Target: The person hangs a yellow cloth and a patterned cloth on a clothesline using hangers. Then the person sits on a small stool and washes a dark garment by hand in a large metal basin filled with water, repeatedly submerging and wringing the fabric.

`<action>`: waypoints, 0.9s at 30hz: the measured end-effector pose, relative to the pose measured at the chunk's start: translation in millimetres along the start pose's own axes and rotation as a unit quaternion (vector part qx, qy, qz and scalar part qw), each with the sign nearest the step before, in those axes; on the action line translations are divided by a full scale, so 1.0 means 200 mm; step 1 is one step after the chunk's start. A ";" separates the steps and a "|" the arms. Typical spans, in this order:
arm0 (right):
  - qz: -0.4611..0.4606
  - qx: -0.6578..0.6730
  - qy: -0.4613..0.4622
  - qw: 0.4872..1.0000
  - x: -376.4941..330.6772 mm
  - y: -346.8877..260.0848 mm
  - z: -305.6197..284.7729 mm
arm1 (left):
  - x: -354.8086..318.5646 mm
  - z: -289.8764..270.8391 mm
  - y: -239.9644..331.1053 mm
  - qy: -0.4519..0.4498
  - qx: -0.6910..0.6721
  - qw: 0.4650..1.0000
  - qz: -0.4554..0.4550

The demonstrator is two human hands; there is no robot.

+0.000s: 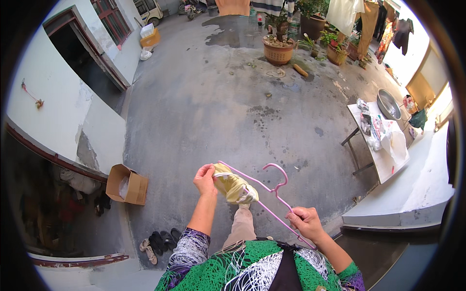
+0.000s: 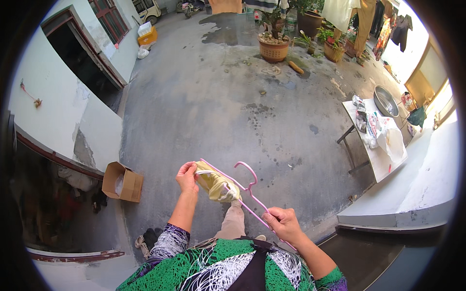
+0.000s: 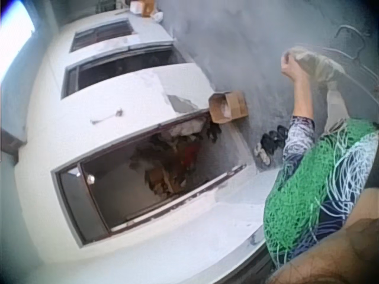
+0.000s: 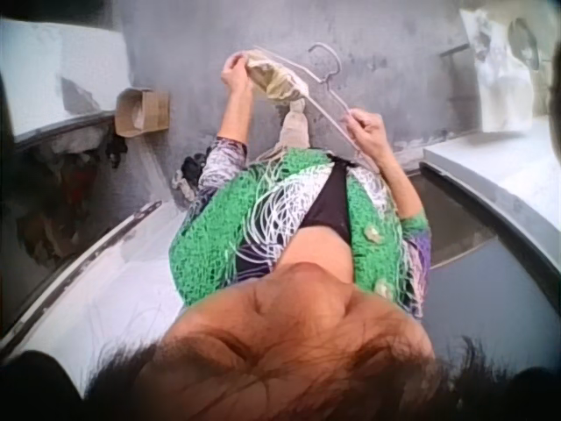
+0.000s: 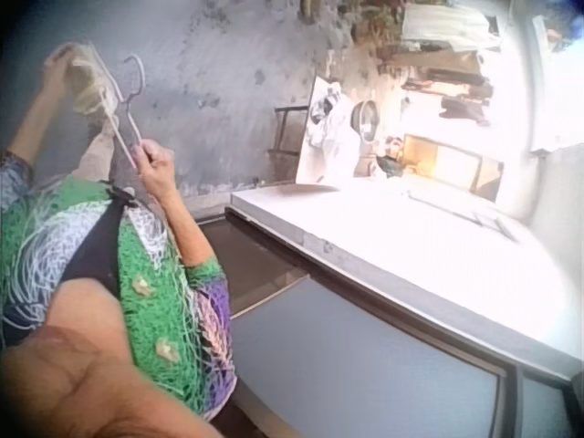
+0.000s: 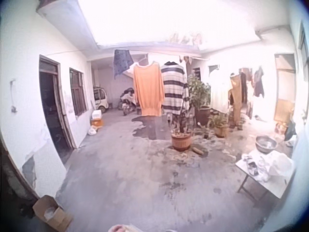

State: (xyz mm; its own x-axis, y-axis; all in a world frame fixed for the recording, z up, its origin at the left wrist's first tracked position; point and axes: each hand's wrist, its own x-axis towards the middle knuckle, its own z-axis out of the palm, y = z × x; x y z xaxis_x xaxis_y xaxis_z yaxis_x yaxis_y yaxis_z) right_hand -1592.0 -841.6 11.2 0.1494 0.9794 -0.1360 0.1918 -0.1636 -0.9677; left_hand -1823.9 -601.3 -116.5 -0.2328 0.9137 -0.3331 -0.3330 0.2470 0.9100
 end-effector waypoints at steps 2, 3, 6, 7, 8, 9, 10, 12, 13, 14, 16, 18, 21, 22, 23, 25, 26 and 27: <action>-0.033 0.002 0.014 0.999 0.15 0.01 -0.02 | 0.22 0.10 0.01 -0.010 -0.009 1.000 -0.021; -0.045 0.003 0.021 0.999 0.22 0.00 -0.02 | 0.29 0.14 0.00 -0.030 0.006 0.999 -0.042; -0.057 0.004 0.028 0.998 0.45 -0.06 -0.04 | 0.53 0.34 0.00 -0.046 0.015 0.999 0.016; -0.058 0.003 0.029 0.998 0.52 -0.08 -0.05 | 0.58 0.42 0.01 -0.037 0.042 0.996 0.065; -0.056 0.007 0.031 0.998 0.58 -0.08 -0.07 | 0.62 0.51 0.03 -0.029 0.073 0.991 0.112; -0.060 -0.001 0.040 0.997 0.65 -0.11 -0.09 | 0.63 0.58 0.05 -0.023 0.104 0.981 0.160; -0.063 0.001 0.049 0.997 0.71 -0.12 -0.11 | 0.63 0.64 0.08 -0.039 0.144 0.963 0.223; -0.064 0.000 0.097 0.993 0.79 -0.12 -0.19 | 0.53 0.85 0.15 -0.104 0.213 0.909 0.344; -0.076 -0.005 0.114 0.991 0.84 -0.12 -0.22 | 0.50 0.92 0.17 -0.166 0.270 0.858 0.404; -0.068 0.001 0.130 0.989 0.88 -0.11 -0.26 | 0.47 0.97 0.18 -0.228 0.320 0.796 0.461; -0.061 0.010 0.153 0.986 0.97 -0.13 -0.34 | 0.44 1.08 0.14 -0.296 0.383 0.717 0.502; -0.061 0.029 0.167 0.984 1.05 -0.11 -0.44 | 0.40 1.27 0.01 -0.347 0.404 0.701 0.474; -0.069 0.022 0.173 0.982 1.16 -0.06 -0.62 | 0.45 1.54 -0.11 -0.387 0.427 0.664 0.477; -0.088 0.016 0.175 0.980 1.20 -0.05 -0.67 | 0.46 1.64 -0.13 -0.396 0.419 0.670 0.469; -0.107 0.008 0.176 0.978 1.24 -0.04 -0.75 | 0.47 1.73 -0.15 -0.403 0.411 0.676 0.460; -0.085 0.027 0.187 0.978 1.30 0.00 -0.88 | 0.49 1.92 -0.19 -0.421 0.389 0.685 0.451; -0.071 0.039 0.188 0.979 1.34 0.01 -0.95 | 0.51 2.01 -0.21 -0.416 0.374 0.678 0.476; -0.086 0.031 0.196 0.976 1.37 0.01 -1.02 | 0.54 2.09 -0.23 -0.406 0.357 0.678 0.498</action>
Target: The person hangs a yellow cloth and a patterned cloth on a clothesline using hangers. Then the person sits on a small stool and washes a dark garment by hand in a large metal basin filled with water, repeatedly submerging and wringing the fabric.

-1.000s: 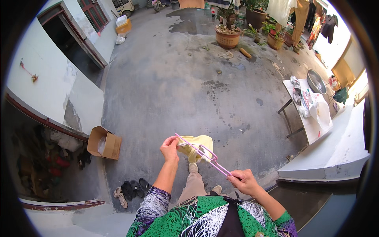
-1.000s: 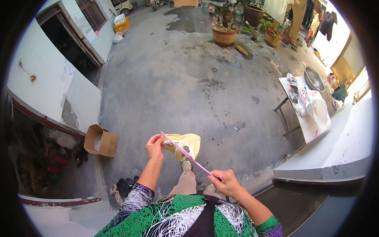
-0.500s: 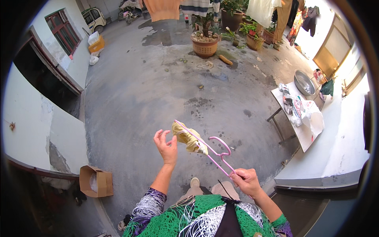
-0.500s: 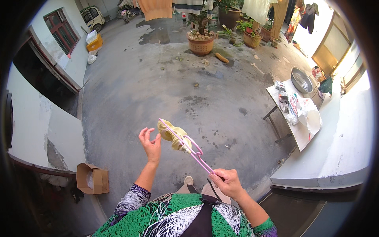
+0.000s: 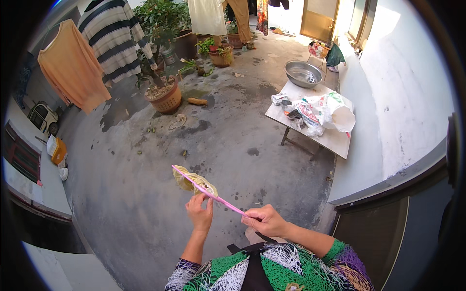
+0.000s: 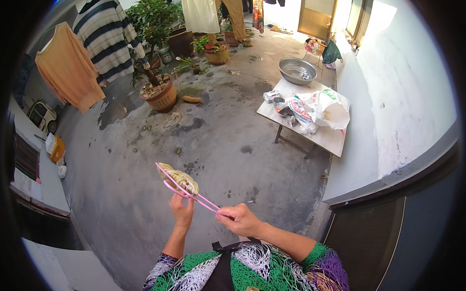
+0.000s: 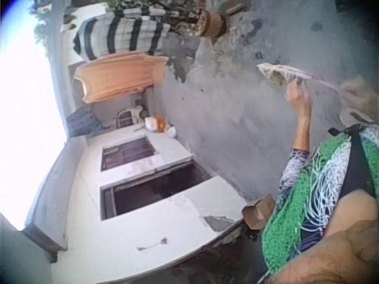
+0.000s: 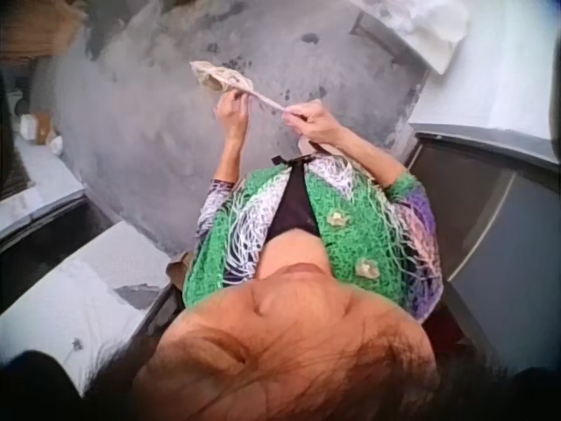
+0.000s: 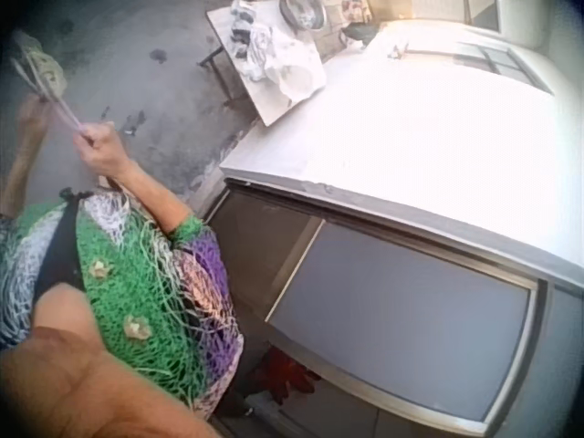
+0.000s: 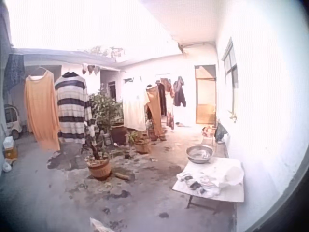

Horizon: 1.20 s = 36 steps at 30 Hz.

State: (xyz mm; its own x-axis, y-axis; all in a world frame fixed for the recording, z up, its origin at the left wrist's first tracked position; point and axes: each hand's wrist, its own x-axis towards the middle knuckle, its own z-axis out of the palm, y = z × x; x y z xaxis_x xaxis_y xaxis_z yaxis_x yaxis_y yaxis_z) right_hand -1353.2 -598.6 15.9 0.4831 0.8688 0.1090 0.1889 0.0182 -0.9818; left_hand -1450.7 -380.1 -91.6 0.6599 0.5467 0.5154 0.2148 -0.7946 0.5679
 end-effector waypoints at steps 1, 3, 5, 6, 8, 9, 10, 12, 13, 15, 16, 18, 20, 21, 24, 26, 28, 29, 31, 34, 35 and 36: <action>-0.010 -0.005 0.001 1.000 0.05 0.01 -0.05 | 0.07 0.04 -0.02 0.024 0.002 1.000 0.017; -0.031 -0.014 -0.003 0.999 0.14 0.04 -0.13 | 0.19 0.10 -0.03 0.051 -0.053 0.997 -0.021; -0.027 0.000 0.008 1.000 0.22 0.07 -0.21 | 0.34 0.18 -0.02 0.089 -0.071 0.992 -0.047; -0.029 0.004 0.011 1.000 0.28 0.07 -0.25 | 0.42 0.21 0.00 0.081 -0.052 0.995 -0.035; -0.026 0.002 0.011 1.000 0.38 0.08 -0.32 | 0.49 0.31 -0.10 -0.002 -0.041 0.995 -0.089; -0.026 -0.005 0.009 1.000 0.43 0.09 -0.35 | 0.53 0.37 -0.17 -0.041 -0.036 0.992 -0.112; -0.029 -0.013 0.006 0.999 0.47 0.11 -0.36 | 0.58 0.40 -0.20 -0.040 -0.039 0.991 -0.124; -0.029 -0.003 0.024 0.999 0.56 0.13 -0.42 | 0.71 0.45 -0.20 -0.018 -0.029 0.997 -0.072; -0.022 0.004 0.032 0.999 0.61 0.16 -0.44 | 0.77 0.47 -0.17 -0.013 -0.024 0.998 -0.052; 0.013 -0.021 0.063 0.998 0.73 0.21 -0.52 | 0.91 0.52 -0.09 -0.014 -0.057 0.998 -0.012; 0.030 -0.034 0.076 0.996 0.79 0.23 -0.55 | 0.96 0.54 -0.07 -0.011 -0.061 0.998 0.023; 0.029 -0.017 0.074 0.997 0.93 0.23 -0.59 | 1.08 0.57 -0.12 0.002 -0.052 0.994 0.093; 0.027 -0.007 0.092 0.995 1.06 0.27 -0.63 | 1.16 0.66 -0.29 -0.049 -0.047 0.996 0.051; 0.042 -0.003 0.101 0.994 1.14 0.27 -0.67 | 1.22 0.68 -0.37 -0.073 -0.043 0.996 0.030; 0.079 -0.012 0.118 0.990 1.37 0.26 -0.78 | 1.46 0.73 -0.49 -0.087 -0.119 0.989 -0.026; 0.077 -0.049 0.125 0.988 1.51 0.27 -0.84 | 1.59 0.76 -0.57 -0.084 -0.143 0.985 -0.046; 0.052 -0.051 0.155 0.985 1.63 0.23 -0.91 | 1.75 0.80 -0.60 -0.076 -0.169 0.979 -0.083; 0.053 -0.061 0.155 0.985 1.69 0.20 -0.97 | 1.85 0.82 -0.61 -0.075 -0.161 0.982 -0.065; 0.042 -0.057 0.170 0.983 1.82 0.19 -1.07 | 2.01 0.92 -0.60 -0.083 -0.151 0.985 -0.027; 0.059 -0.022 0.182 0.981 2.01 0.26 -1.21 | 2.24 1.14 -0.50 -0.061 -0.126 0.990 0.033; 0.063 -0.008 0.184 0.981 2.07 0.26 -1.26 | 2.31 1.21 -0.47 -0.045 -0.113 0.991 0.055; 0.068 0.007 0.183 0.981 2.15 0.28 -1.30 | 2.36 1.32 -0.50 -0.082 -0.141 0.986 0.046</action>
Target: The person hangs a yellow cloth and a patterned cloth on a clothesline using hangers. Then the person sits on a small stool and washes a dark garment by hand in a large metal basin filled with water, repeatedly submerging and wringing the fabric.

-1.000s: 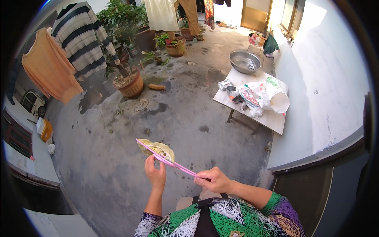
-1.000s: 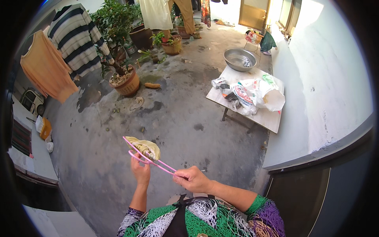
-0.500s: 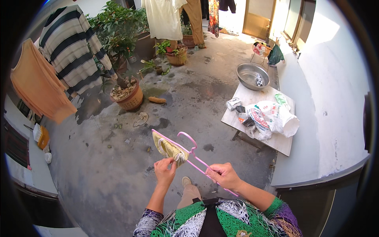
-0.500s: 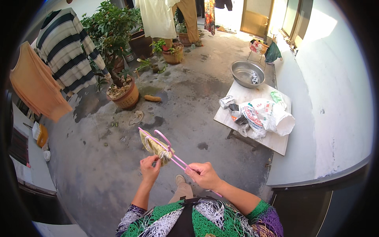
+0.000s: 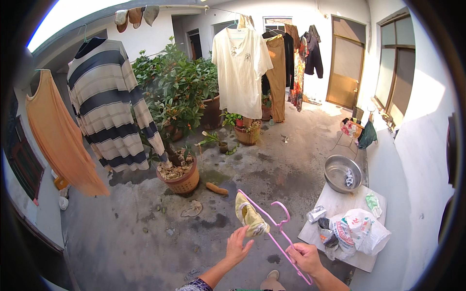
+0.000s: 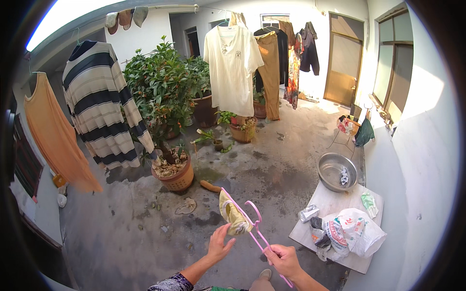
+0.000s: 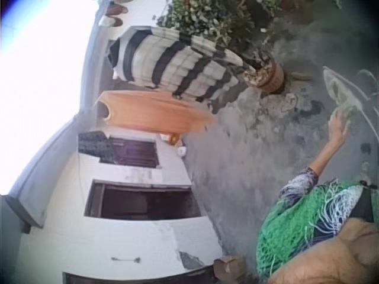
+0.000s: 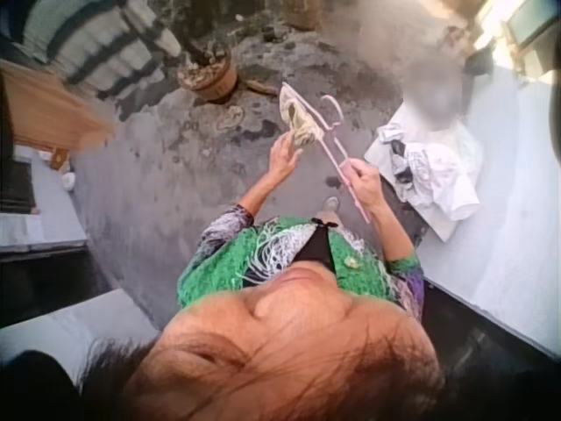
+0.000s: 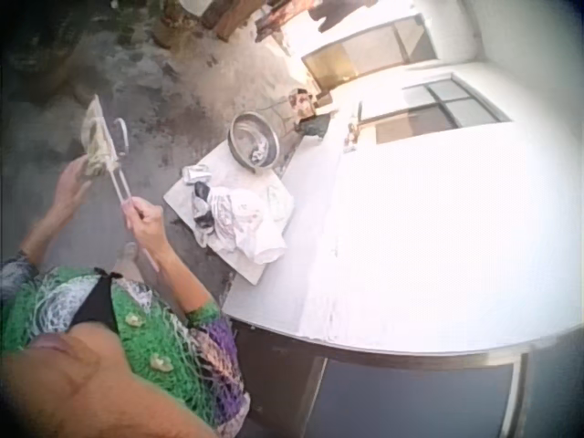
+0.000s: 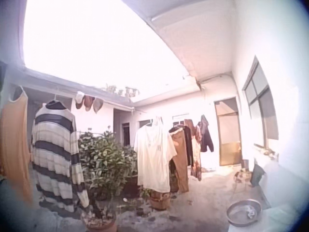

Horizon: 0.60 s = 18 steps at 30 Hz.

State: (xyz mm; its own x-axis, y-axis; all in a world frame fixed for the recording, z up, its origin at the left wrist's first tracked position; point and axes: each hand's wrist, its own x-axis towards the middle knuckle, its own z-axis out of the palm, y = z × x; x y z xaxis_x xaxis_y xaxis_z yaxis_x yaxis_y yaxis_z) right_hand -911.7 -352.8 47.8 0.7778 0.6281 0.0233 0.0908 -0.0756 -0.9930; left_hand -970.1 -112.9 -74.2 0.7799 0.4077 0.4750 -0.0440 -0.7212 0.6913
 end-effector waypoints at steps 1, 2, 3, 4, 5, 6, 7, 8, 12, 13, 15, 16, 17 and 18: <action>-0.003 0.008 -0.008 1.000 0.09 0.01 -0.02 | 0.04 0.11 -0.11 -0.033 -0.029 0.999 -0.012; -0.003 0.012 -0.006 1.000 0.17 0.02 -0.07 | 0.11 0.23 -0.16 -0.073 -0.068 0.995 -0.020; -0.006 0.016 -0.006 1.000 0.23 0.02 -0.13 | 0.20 0.28 -0.14 -0.075 -0.078 0.994 -0.031; -0.014 -0.021 -0.019 1.000 0.32 -0.02 -0.18 | 0.30 0.32 -0.13 -0.077 -0.086 0.992 -0.042; -0.013 -0.021 -0.021 0.999 0.39 0.00 -0.22 | 0.40 0.36 -0.11 -0.077 -0.094 0.991 -0.055; -0.018 -0.024 -0.019 0.999 0.47 0.00 -0.29 | 0.53 0.40 -0.05 -0.022 -0.050 0.998 -0.031; -0.022 -0.023 -0.022 0.999 0.55 0.01 -0.32 | 0.62 0.40 0.02 0.034 -0.001 0.999 -0.013; -0.026 -0.012 -0.031 0.999 0.63 0.02 -0.35 | 0.71 0.42 0.06 0.090 0.049 0.995 0.006; -0.056 0.003 -0.066 0.996 1.01 0.01 -0.43 | 1.08 0.52 -0.01 0.026 -0.004 1.000 -0.007; -0.067 -0.002 -0.071 0.995 1.09 0.00 -0.44 | 1.15 0.53 -0.02 0.020 -0.031 0.999 -0.016; -0.057 0.006 -0.058 0.997 1.29 0.00 -0.48 | 1.28 0.53 0.00 0.007 -0.091 0.995 -0.030; -0.053 0.010 -0.052 0.997 1.39 -0.01 -0.49 | 1.33 0.51 0.04 0.015 -0.068 0.997 0.036; -0.057 0.009 -0.060 0.996 1.49 -0.03 -0.50 | 1.38 0.50 0.05 0.001 -0.085 0.994 0.072; -0.061 0.008 -0.069 0.996 1.59 -0.05 -0.51 | 1.42 0.50 0.04 -0.013 -0.101 0.989 0.107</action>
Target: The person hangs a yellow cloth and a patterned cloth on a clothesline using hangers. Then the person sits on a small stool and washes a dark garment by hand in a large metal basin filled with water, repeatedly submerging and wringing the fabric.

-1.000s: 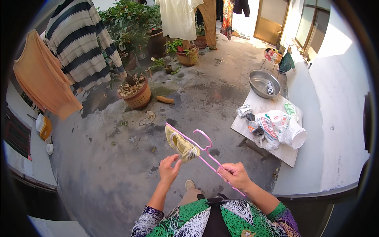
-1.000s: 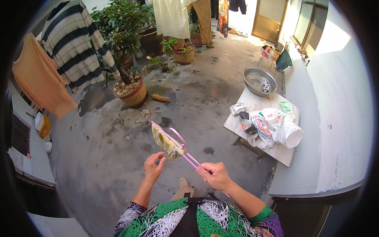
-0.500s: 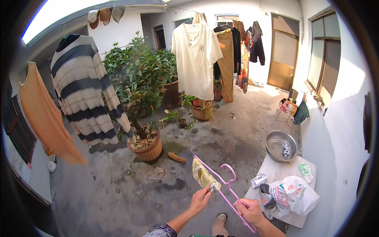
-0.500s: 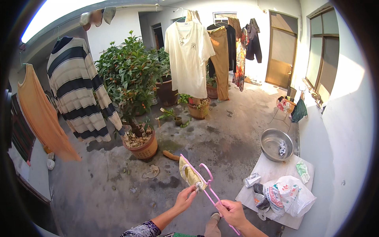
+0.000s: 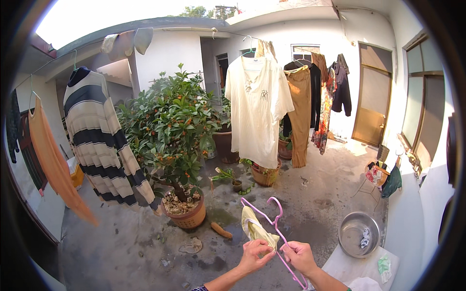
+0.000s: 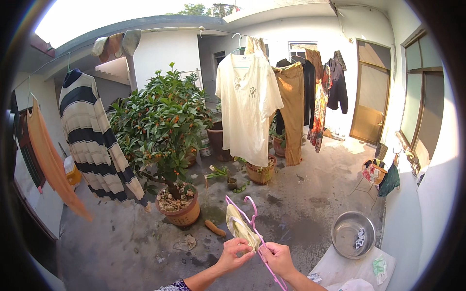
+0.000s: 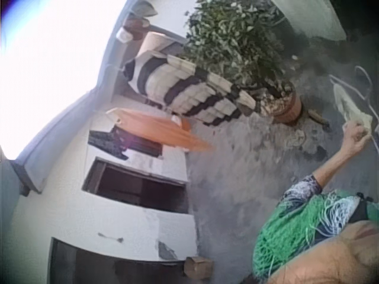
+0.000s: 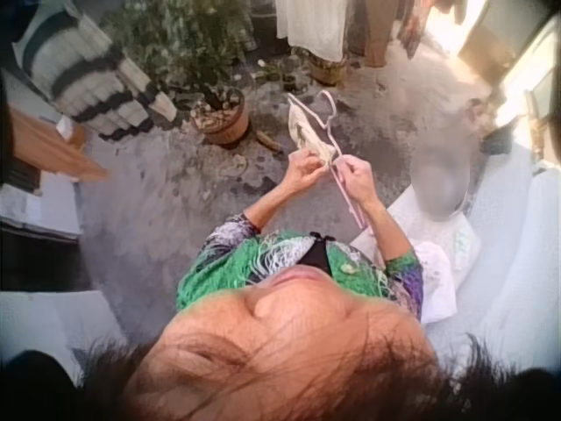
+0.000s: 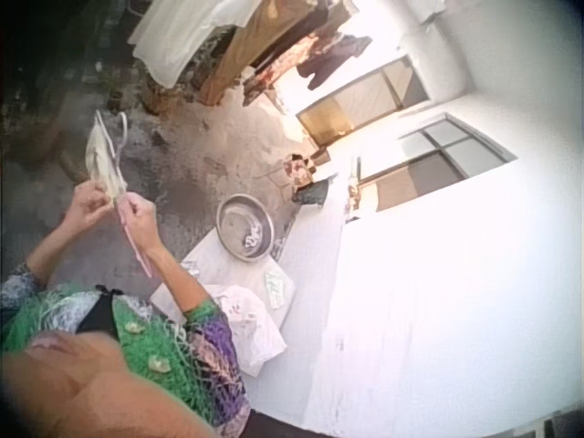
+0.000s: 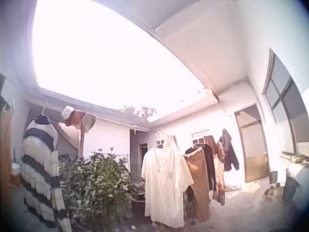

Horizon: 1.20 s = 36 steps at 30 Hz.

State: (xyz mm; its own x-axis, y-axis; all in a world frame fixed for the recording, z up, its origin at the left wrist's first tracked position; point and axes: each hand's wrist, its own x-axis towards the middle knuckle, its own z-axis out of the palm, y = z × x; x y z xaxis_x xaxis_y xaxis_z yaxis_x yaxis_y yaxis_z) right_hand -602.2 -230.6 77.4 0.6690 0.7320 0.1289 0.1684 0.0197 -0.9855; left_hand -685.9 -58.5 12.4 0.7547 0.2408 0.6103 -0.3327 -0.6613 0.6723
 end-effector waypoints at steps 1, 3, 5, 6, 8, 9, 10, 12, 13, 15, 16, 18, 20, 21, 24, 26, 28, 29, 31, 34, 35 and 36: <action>-0.004 -0.001 -0.007 1.000 0.10 -0.02 -0.02 | 0.05 -0.01 -0.03 -0.017 -0.018 0.999 0.035; -0.011 0.011 -0.018 1.000 0.29 -0.10 -0.03 | 0.14 -0.06 -0.10 -0.028 -0.114 0.993 0.019; -0.033 0.011 -0.027 0.999 0.50 -0.18 -0.05 | 0.21 -0.11 -0.21 0.020 -0.137 0.990 -0.006; -0.033 0.013 -0.039 0.999 0.60 -0.26 -0.04 | 0.22 -0.15 -0.30 0.048 -0.196 0.977 -0.066; -0.019 0.077 -0.070 0.994 0.84 -0.35 -0.02 | 0.24 -0.25 -0.50 0.150 -0.267 0.941 -0.146; -0.004 0.110 -0.080 0.991 0.95 -0.44 -0.02 | 0.29 -0.31 -0.57 0.188 -0.283 0.927 -0.162; -0.005 0.125 -0.092 0.988 1.07 -0.53 -0.01 | 0.31 -0.37 -0.67 0.191 -0.290 0.918 -0.190; -0.015 0.138 -0.105 0.985 1.31 -0.74 -0.02 | 0.36 -0.43 -0.86 0.196 -0.291 0.903 -0.248; -0.021 0.147 -0.115 0.982 1.45 -0.83 -0.02 | 0.37 -0.45 -0.95 0.194 -0.296 0.891 -0.284; -0.030 0.170 -0.122 0.978 1.69 -1.01 -0.04 | 0.38 -0.43 -1.13 0.172 -0.315 0.864 -0.353; -0.051 0.155 -0.111 0.980 1.81 -1.08 -0.04 | 0.36 -0.43 -1.21 0.163 -0.309 0.872 -0.343; -0.086 0.128 -0.100 0.983 2.01 -1.23 -0.02 | 0.31 -0.39 -1.39 0.140 -0.297 0.887 -0.324; -0.105 0.114 -0.096 0.983 2.19 -1.36 0.00 | 0.28 -0.36 -1.58 0.143 -0.336 0.869 -0.335; -0.112 0.109 -0.093 0.983 2.27 -1.42 0.01 | 0.26 -0.35 -1.65 0.147 -0.353 0.859 -0.341; -0.147 0.084 -0.097 0.981 2.51 -1.59 0.02 | 0.28 -0.34 -1.69 0.164 -0.314 0.864 -0.356; -0.175 0.067 -0.085 0.979 2.63 -1.72 0.00 | 0.33 -0.30 -1.69 0.166 -0.313 0.863 -0.360; -0.187 0.047 -0.065 0.979 2.76 -1.82 0.01 | 0.35 -0.30 -1.69 0.178 -0.308 0.865 -0.354; -0.192 0.045 -0.062 0.979 2.83 -1.86 0.00 | 0.35 -0.29 -1.69 0.183 -0.308 0.859 -0.365; -0.206 0.028 -0.068 0.976 2.94 -1.95 0.00 | 0.35 -0.27 -1.71 0.194 -0.309 0.849 -0.383; -0.217 0.027 -0.056 0.974 3.10 -2.04 0.03 | 0.30 -0.28 -1.79 0.176 -0.279 0.850 -0.411; -0.222 0.028 -0.056 0.973 3.15 -2.06 0.03 | 0.28 -0.27 -1.81 0.200 -0.281 0.842 -0.415; -0.231 0.036 -0.057 0.971 3.17 -2.08 0.05 | 0.28 -0.27 -1.81 0.224 -0.285 0.833 -0.417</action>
State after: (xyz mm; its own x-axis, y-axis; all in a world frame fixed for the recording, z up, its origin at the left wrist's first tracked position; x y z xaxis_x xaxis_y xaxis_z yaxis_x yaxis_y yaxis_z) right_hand -256.3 232.1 568.6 0.4495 0.7039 0.5500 0.3783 0.4078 -0.8310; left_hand -554.5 232.0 -174.5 0.6136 0.7734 -0.1594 -0.1094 0.2832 0.9528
